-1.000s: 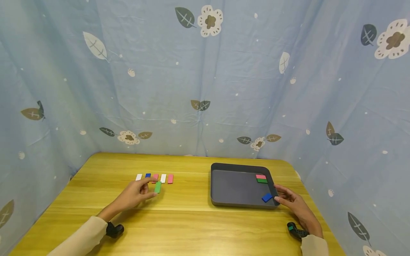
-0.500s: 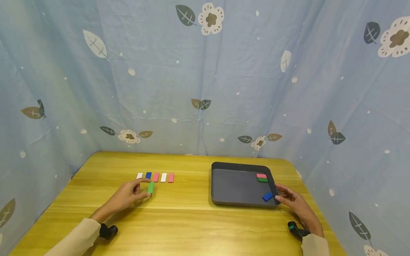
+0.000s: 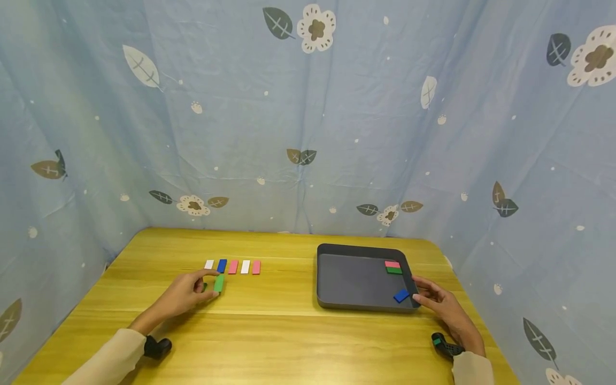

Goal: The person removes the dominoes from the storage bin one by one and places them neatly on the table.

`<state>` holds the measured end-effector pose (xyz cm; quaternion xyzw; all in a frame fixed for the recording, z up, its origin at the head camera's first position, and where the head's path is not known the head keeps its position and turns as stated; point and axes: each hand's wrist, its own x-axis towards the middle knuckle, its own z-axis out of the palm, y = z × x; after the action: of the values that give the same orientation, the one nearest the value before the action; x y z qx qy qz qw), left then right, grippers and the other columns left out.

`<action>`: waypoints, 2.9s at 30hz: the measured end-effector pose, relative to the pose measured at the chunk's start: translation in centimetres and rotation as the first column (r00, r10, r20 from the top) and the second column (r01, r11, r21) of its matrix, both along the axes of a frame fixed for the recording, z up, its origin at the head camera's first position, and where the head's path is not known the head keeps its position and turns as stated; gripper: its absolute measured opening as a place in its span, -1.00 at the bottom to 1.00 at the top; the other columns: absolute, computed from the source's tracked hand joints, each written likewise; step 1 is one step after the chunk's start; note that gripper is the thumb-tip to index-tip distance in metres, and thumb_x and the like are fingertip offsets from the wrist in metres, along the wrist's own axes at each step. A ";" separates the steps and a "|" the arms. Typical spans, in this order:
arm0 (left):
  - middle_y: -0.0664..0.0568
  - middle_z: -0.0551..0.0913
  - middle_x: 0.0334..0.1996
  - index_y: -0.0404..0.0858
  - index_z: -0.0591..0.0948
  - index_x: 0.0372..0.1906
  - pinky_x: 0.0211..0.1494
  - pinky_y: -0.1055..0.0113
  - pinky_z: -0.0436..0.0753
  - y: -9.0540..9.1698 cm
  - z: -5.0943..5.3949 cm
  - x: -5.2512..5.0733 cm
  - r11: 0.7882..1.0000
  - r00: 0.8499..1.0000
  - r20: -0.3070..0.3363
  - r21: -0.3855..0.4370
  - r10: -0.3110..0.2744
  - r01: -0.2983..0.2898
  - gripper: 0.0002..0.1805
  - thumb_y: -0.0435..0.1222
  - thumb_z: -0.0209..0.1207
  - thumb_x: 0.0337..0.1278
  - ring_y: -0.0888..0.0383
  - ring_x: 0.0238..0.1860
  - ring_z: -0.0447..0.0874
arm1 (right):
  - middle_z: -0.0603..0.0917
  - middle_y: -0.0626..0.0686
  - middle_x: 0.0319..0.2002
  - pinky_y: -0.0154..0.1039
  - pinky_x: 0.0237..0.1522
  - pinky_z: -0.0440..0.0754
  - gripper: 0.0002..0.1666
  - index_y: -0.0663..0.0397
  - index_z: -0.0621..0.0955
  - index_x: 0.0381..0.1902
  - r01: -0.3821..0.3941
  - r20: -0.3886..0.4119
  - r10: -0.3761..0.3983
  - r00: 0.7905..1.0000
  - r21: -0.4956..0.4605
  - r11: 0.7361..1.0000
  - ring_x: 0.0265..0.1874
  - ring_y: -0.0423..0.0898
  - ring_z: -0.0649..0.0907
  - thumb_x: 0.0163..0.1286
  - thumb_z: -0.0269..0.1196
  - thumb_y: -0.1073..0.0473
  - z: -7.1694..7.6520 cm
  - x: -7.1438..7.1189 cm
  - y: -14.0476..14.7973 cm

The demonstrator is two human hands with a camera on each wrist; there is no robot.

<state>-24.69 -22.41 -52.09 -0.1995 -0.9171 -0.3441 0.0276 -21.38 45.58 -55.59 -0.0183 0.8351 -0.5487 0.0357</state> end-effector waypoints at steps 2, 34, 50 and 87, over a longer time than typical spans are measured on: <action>0.16 0.38 -0.64 -0.29 0.63 0.25 -0.51 0.38 0.30 -0.1 -0.1 -0.1 1.000 1.000 0.003 -0.020 0.007 -0.007 -0.49 -0.22 0.43 0.25 0.30 -0.65 0.22 | 0.37 0.17 0.46 -0.22 0.09 0.57 -0.24 -0.12 0.36 0.56 -0.004 -0.004 0.004 1.000 -0.011 1.000 0.12 -0.06 0.56 0.49 0.32 -0.05 0.0 0.0 0.0; 0.14 0.40 -0.62 -0.31 0.62 0.26 -0.51 0.37 0.31 -0.4 0.5 -0.5 0.997 0.998 0.061 -0.076 -0.025 0.030 -0.43 -0.21 0.46 0.18 0.28 -0.63 0.26 | 0.37 0.20 0.45 -0.27 0.07 0.58 -0.24 -0.08 0.35 0.56 -0.023 -0.019 0.022 1.000 -0.047 0.999 0.10 -0.07 0.57 0.50 0.32 0.00 0.1 0.1 -0.1; 0.16 0.46 -0.59 -0.29 0.63 0.22 -0.48 0.35 0.39 4.3 2.2 -3.0 0.993 0.993 -0.020 -0.035 -0.113 0.112 -0.56 -0.26 0.39 0.29 0.28 -0.62 0.31 | 0.40 0.17 0.44 -0.22 0.08 0.57 -0.24 -0.13 0.39 0.54 0.005 -0.009 -0.005 1.000 -0.013 1.000 0.12 -0.04 0.57 0.47 0.34 -0.05 0.2 0.2 -0.2; 0.18 0.58 -0.47 -0.14 0.67 0.18 -0.36 0.31 0.45 19.9 5.8 -8.7 0.945 0.939 -0.116 0.018 -0.323 0.327 -0.63 -0.18 0.37 0.33 0.21 -0.50 0.44 | 0.38 0.15 0.45 -0.12 0.14 0.54 -0.24 -0.16 0.37 0.55 -0.003 0.023 0.004 1.000 -0.045 0.999 0.14 0.01 0.55 0.47 0.34 -0.06 0.2 0.0 -0.1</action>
<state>-33.44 -2.47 -46.28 -0.3663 -0.8622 -0.3490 0.0251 -21.35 45.49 -55.42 -0.0142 0.8222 -0.5672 0.0459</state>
